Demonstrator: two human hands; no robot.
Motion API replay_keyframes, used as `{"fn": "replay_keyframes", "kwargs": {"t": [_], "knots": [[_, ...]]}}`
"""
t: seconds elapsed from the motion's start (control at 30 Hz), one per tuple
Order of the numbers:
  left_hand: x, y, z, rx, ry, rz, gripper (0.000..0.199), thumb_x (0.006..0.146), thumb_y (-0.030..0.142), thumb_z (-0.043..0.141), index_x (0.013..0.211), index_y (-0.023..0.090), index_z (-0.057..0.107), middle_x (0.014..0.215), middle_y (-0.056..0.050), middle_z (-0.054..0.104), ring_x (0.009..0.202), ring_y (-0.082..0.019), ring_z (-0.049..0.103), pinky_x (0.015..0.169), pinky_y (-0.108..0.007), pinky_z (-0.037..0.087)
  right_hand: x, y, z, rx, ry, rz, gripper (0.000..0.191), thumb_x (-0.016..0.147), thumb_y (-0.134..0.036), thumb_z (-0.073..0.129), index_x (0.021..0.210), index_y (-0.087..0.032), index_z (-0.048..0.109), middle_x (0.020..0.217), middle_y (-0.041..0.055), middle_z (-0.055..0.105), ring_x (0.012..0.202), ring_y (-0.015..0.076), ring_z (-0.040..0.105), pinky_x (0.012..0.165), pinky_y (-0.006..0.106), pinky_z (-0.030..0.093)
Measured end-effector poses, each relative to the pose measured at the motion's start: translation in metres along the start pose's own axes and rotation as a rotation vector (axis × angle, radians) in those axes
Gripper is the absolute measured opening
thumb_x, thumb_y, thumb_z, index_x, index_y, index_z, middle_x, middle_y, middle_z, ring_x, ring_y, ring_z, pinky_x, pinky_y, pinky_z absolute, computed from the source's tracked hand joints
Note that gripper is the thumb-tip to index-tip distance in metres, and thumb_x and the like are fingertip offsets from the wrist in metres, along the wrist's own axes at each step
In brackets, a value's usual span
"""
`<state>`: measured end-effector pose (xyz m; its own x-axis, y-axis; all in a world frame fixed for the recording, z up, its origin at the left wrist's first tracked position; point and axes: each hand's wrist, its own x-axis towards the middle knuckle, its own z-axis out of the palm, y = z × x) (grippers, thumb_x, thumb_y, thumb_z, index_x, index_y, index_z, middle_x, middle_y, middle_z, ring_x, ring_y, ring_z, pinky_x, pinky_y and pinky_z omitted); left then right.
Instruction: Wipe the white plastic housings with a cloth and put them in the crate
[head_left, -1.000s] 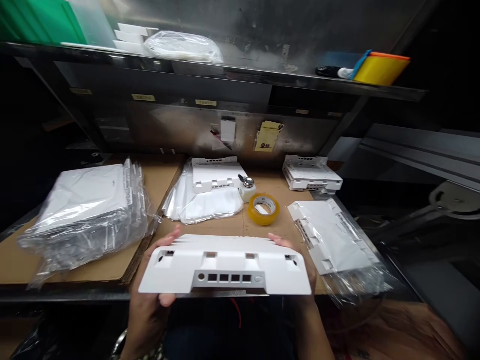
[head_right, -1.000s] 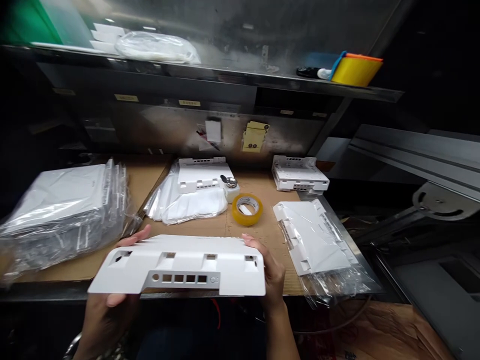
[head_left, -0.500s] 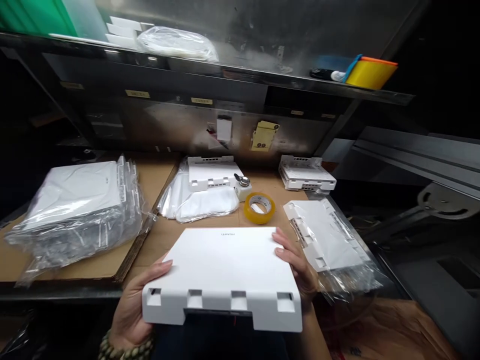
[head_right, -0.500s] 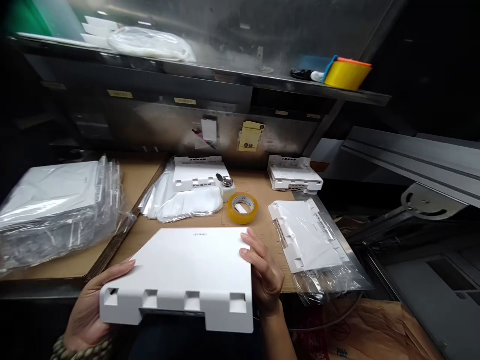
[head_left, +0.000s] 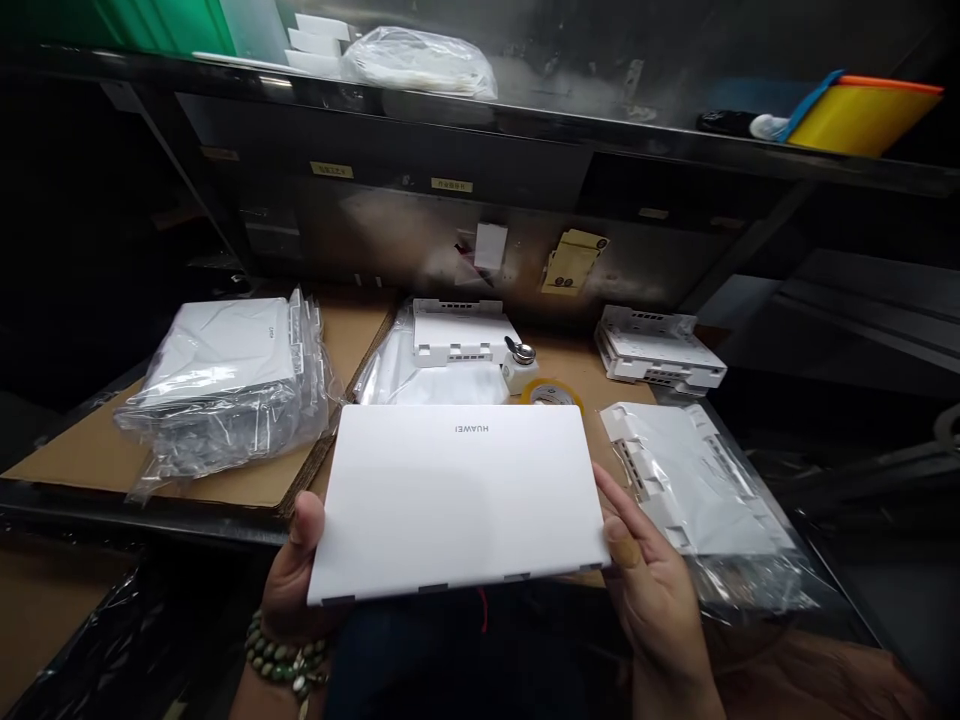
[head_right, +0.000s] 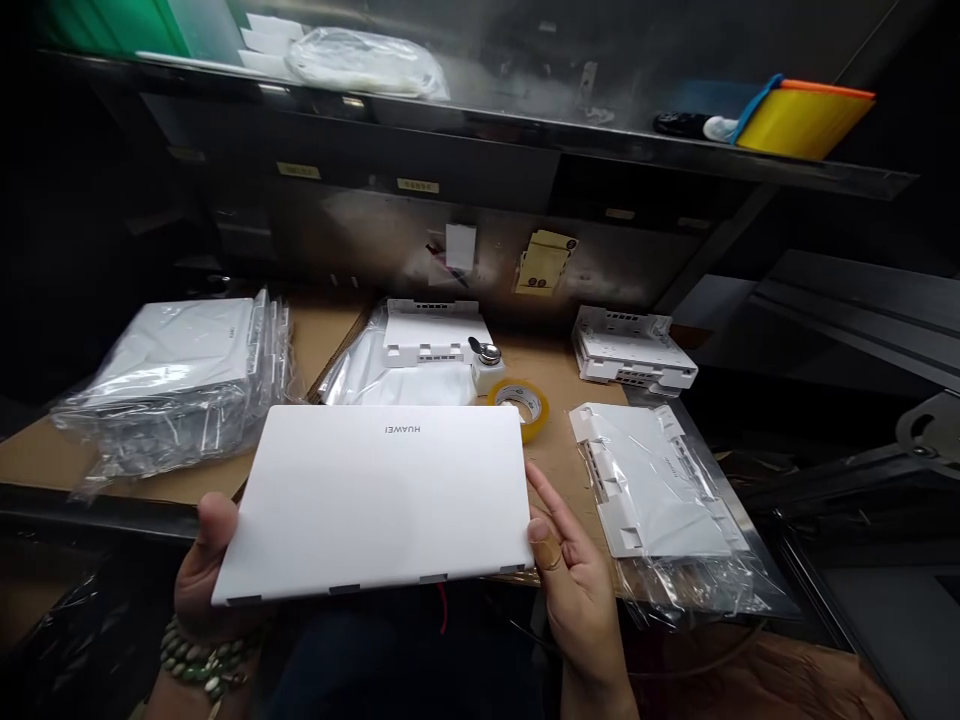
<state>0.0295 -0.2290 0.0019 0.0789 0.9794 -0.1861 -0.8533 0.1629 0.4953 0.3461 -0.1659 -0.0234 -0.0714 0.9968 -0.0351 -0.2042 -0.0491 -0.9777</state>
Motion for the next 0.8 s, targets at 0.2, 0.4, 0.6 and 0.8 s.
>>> {"fn": "replay_keyframes", "kwargs": {"t": [0.2, 0.4, 0.6, 0.8], "knots": [[0.001, -0.008, -0.022, 0.108, 0.191, 0.132, 0.071, 0.081, 0.086, 0.050, 0.121, 0.032, 0.075, 0.116, -0.004, 0.080, 0.130, -0.034, 0.062, 0.110, -0.048, 0.051, -0.003, 0.001, -0.003, -0.028, -0.012, -0.080, 0.043, 0.094, -0.041, 0.070, 0.135, -0.029, 0.069, 0.134, 0.0118, 0.071, 0.117, 0.0313, 0.073, 0.095, 0.040, 0.063], [0.001, -0.014, -0.010, 0.174, 0.220, 0.117, 0.071, 0.073, 0.088, 0.059, 0.124, 0.040, 0.071, 0.093, 0.001, 0.083, 0.107, -0.033, 0.075, 0.096, -0.046, 0.062, -0.005, 0.004, -0.004, 0.028, -0.071, -0.078, 0.041, 0.096, -0.038, 0.067, 0.136, -0.034, 0.066, 0.130, 0.0104, 0.074, 0.111, 0.0303, 0.075, 0.086, 0.040, 0.066], [0.000, -0.008, 0.009, 0.290, 0.434, 0.119, 0.087, 0.068, 0.086, 0.066, 0.143, 0.042, 0.055, 0.107, 0.000, 0.082, 0.115, -0.038, 0.071, 0.090, -0.047, 0.065, -0.002, -0.001, -0.001, 0.077, -0.125, -0.077, 0.039, 0.096, -0.037, 0.068, 0.134, -0.033, 0.066, 0.127, 0.0102, 0.075, 0.109, 0.0270, 0.076, 0.087, 0.036, 0.064], [0.025, 0.010, -0.009, 0.579, 0.503, 0.258, 0.046, 0.074, 0.045, 0.086, 0.115, 0.029, 0.072, 0.097, 0.001, 0.080, 0.092, -0.023, 0.074, 0.075, -0.023, 0.064, -0.002, -0.006, 0.002, -0.088, -0.154, -0.092, 0.026, 0.098, -0.035, 0.065, 0.123, -0.030, 0.067, 0.120, 0.0065, 0.077, 0.105, 0.0207, 0.075, 0.086, 0.029, 0.063]]}}
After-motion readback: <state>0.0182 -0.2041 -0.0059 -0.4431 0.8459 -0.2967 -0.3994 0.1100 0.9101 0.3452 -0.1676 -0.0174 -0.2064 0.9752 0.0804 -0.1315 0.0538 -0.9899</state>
